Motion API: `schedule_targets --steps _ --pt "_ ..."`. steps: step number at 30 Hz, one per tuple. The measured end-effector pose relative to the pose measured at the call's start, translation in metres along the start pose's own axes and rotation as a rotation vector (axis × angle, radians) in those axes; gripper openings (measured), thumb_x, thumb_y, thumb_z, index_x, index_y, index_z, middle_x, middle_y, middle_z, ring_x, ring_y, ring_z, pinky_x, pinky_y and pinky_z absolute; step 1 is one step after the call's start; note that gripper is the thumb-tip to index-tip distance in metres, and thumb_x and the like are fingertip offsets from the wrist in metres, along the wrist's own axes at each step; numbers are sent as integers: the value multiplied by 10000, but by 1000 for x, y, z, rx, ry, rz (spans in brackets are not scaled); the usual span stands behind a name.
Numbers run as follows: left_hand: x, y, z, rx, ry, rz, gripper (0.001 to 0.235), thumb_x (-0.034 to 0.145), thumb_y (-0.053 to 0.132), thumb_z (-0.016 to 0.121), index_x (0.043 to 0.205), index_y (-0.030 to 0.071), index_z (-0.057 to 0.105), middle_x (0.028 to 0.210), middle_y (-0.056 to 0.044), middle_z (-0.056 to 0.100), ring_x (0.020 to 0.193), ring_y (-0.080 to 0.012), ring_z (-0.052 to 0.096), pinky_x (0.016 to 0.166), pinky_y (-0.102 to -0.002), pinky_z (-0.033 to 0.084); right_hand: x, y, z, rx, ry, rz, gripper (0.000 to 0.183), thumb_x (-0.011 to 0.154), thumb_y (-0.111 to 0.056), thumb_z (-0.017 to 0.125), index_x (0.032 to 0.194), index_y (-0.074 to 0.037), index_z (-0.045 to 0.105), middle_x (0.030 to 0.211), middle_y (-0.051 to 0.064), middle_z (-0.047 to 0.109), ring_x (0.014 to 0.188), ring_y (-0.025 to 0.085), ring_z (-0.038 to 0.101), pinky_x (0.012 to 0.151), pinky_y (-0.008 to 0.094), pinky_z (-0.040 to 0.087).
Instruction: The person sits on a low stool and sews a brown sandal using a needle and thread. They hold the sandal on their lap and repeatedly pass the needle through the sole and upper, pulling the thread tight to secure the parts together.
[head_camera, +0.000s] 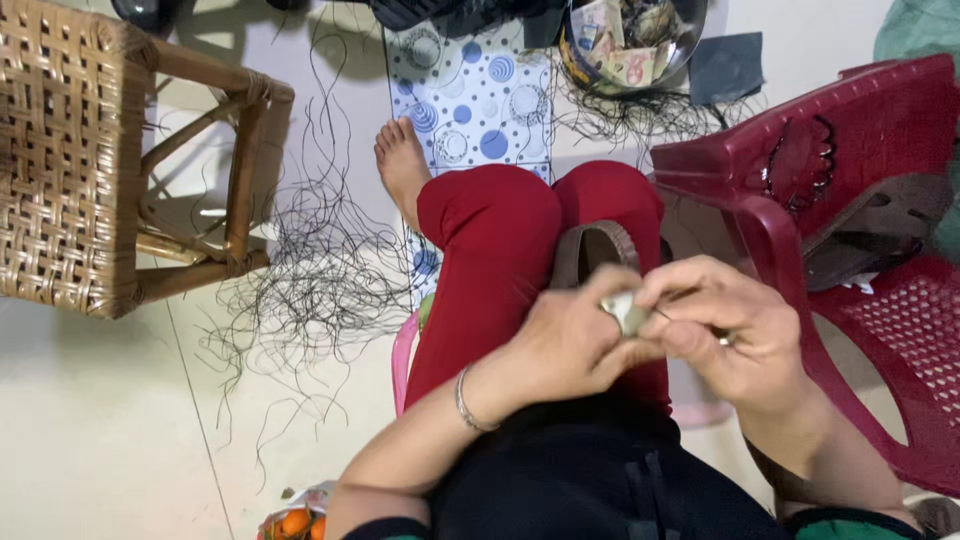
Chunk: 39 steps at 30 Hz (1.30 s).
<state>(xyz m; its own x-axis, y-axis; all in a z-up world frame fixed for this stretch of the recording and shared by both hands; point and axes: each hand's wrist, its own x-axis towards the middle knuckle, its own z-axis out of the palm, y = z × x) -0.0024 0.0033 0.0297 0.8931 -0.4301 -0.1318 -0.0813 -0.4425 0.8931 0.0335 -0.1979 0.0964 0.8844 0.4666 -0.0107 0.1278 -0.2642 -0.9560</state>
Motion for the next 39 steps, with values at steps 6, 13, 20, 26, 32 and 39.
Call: schedule_targets --steps 6,13,20,26,32,39 --pt "-106 -158 -86 -16 486 82 230 845 49 630 1028 124 747 1078 -46 753 1096 -254 706 1026 -372 518 -5 2 -51 -62 99 335 683 949 86 527 1580 -13 286 1427 259 516 1007 297 647 842 390 583" --pt "-118 -192 -117 441 606 -899 279 978 274 708 1142 49 733 1355 -197 517 1291 -363 474 1024 -559 432 -36 37 -63 -853 -338 -66 570 905 -118 707 1452 -241 601 1169 79 662 819 177 648 695 300 592" --pt "16 -45 -68 18 141 267 435 967 167 764 1372 113 613 1462 -190 523 1398 -369 498 1217 -479 413 -31 33 -49 -1152 -403 -157 501 949 -270 698 1418 -420 603 1054 -9 693 714 188 684 501 361 539" --pt "70 -40 -42 101 -201 324 325 875 183 779 1093 -16 641 1337 -169 570 1151 -367 599 691 -476 565 -16 31 -53 -730 -485 -44 484 960 -165 634 1433 -260 606 1029 -9 706 829 131 695 675 309 572" --pt "75 -50 -34 71 -187 383 268 869 205 811 877 -27 677 1230 -170 623 990 -338 638 618 -436 559 -17 26 -53 -895 -457 -119 492 960 -122 670 1419 -292 624 966 3 658 763 148 648 560 342 557" --pt "90 -41 -16 200 -155 336 317 851 296 831 892 22 679 970 -98 613 882 -301 590 566 -457 528 -40 19 -47 -1543 -583 361 664 910 -480 583 1509 -674 372 974 -116 615 576 214 684 462 416 582"
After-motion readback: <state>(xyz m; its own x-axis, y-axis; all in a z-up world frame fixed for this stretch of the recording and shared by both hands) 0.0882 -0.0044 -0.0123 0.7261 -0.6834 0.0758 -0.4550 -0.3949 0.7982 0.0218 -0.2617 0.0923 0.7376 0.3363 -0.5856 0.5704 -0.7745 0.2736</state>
